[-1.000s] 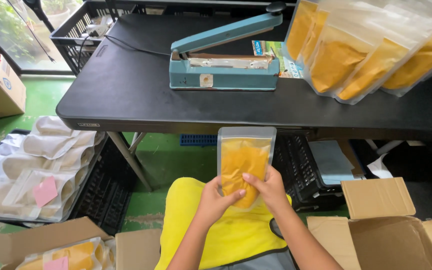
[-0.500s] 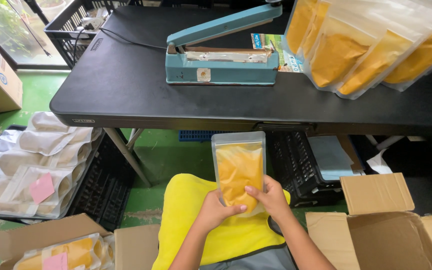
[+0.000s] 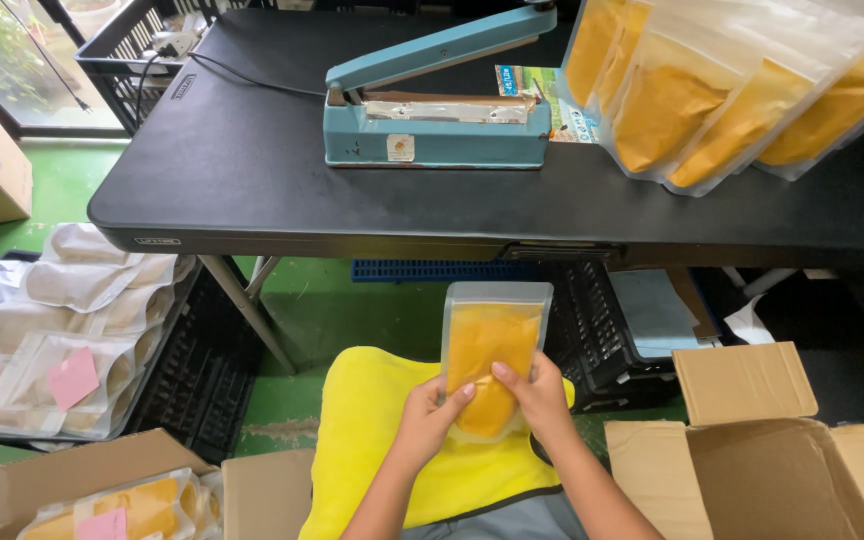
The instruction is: The person wipes a plastic pouch containing yellow powder with a cloth on their lap, then places the top of the pouch into a heat sealer on a table to seal it before stacking it in a group of other pouches.
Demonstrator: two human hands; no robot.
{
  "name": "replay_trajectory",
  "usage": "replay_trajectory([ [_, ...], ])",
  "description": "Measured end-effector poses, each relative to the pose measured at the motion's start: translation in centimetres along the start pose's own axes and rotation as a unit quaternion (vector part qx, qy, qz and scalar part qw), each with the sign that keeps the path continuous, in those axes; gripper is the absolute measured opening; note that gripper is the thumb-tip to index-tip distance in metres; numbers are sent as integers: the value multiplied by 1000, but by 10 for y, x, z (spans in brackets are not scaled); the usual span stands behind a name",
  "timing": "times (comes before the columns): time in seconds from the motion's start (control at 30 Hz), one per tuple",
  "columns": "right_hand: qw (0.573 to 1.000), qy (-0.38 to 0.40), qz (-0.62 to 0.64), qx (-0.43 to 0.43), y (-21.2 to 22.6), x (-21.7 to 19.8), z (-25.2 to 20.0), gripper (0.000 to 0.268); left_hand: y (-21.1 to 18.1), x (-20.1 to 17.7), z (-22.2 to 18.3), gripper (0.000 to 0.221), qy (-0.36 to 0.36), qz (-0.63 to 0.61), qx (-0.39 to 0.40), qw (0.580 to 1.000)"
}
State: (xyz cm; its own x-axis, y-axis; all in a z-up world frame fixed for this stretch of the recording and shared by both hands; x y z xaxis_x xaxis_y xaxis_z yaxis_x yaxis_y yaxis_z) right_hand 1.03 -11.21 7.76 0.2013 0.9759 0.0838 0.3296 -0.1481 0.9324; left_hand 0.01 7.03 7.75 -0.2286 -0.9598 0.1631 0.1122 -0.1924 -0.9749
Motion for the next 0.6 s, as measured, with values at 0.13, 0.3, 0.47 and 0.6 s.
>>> replay_trajectory([
  [0.13, 996, 50, -53, -56, -3, 8, -3, 82, 8, -8, 0, 30, -45, -11, 27, 999],
  [0.3, 990, -79, -27, -115, -13, -5, -7, 36, -17, 11, -8, 91, 56, 25, -28, 998],
  [0.47, 986, -95, -30, -132, 23, 1, -7, 35, -22, 12, 14, 71, 50, 33, -5, 998],
  [0.6, 974, -114, -136, -138, 56, -3, 23, 62, -40, 9, 50, 67, 0, 130, 106, 986],
])
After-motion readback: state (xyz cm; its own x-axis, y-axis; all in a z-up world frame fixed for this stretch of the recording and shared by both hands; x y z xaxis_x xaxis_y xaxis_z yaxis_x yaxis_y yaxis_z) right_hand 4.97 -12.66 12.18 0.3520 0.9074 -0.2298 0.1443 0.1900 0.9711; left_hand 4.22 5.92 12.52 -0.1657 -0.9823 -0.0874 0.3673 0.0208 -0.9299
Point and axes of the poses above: each hand's wrist, its own z-axis towards the middle knuckle, its own x-axis out of the palm, y = z × x, the point moved 7 cm from there along z, towards the middle knuckle, and after that the axes turned 15 degrees about x, right-handed, at the moved point
